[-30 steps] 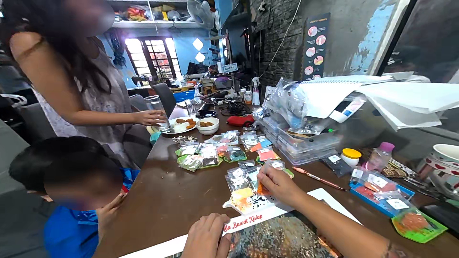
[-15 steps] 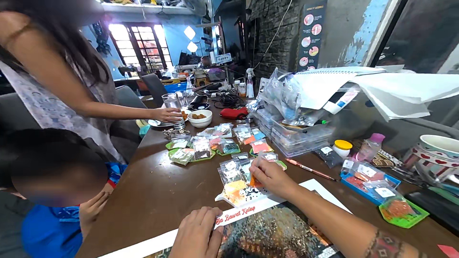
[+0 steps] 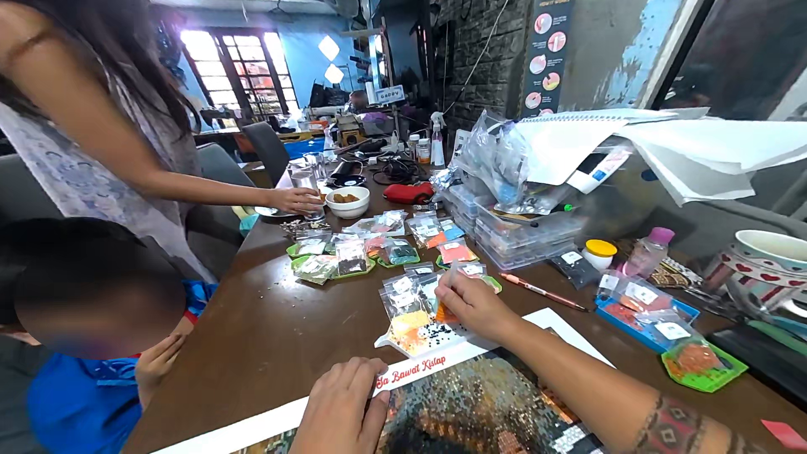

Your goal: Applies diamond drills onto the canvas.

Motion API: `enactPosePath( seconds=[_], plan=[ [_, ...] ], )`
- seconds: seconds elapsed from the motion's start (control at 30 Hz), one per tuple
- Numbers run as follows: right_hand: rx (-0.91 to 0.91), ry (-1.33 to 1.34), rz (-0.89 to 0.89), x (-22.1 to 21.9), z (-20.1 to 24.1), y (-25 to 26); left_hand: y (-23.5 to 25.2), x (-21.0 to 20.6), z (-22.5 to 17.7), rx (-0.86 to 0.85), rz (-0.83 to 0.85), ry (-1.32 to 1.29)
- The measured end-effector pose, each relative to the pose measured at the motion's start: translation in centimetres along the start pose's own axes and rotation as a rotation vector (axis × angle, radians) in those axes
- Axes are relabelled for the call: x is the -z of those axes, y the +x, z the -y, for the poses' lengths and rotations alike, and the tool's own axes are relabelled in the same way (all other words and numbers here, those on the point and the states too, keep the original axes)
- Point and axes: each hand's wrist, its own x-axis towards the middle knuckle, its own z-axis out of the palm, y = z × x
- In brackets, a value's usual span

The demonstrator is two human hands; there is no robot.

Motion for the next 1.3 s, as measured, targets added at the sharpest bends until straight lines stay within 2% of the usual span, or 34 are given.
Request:
enactPosePath(
  seconds=[0.5,0.67,0.97,1.13,1.3],
  plan=[
    [-0.061,0.075,-0.009,0.2,0.9,-0.3,0.0,-0.1,0.0,0.023,0.009,0.016],
    [-0.038,0.107,-0.009,0.4,2.4,-1.1,0.0,-1.0,0.4,-0.011,-0.078,0.022],
    [-0.099,0.204,0.054,-0.3,5.9,-6.3,0.1,-1.4,0.5,-0.053,-0.141,0.043],
    [-0.061,0.263,0.010,-1.9,6.1,-8.5,0.1,-1.3,0.4,-0.035,-0.102,0.050],
    [0.070,0.281,-0.024,-3.2,5.2,-9.1,0.1,-0.8,0.1,-0.013,-0.061,0.058]
  ],
)
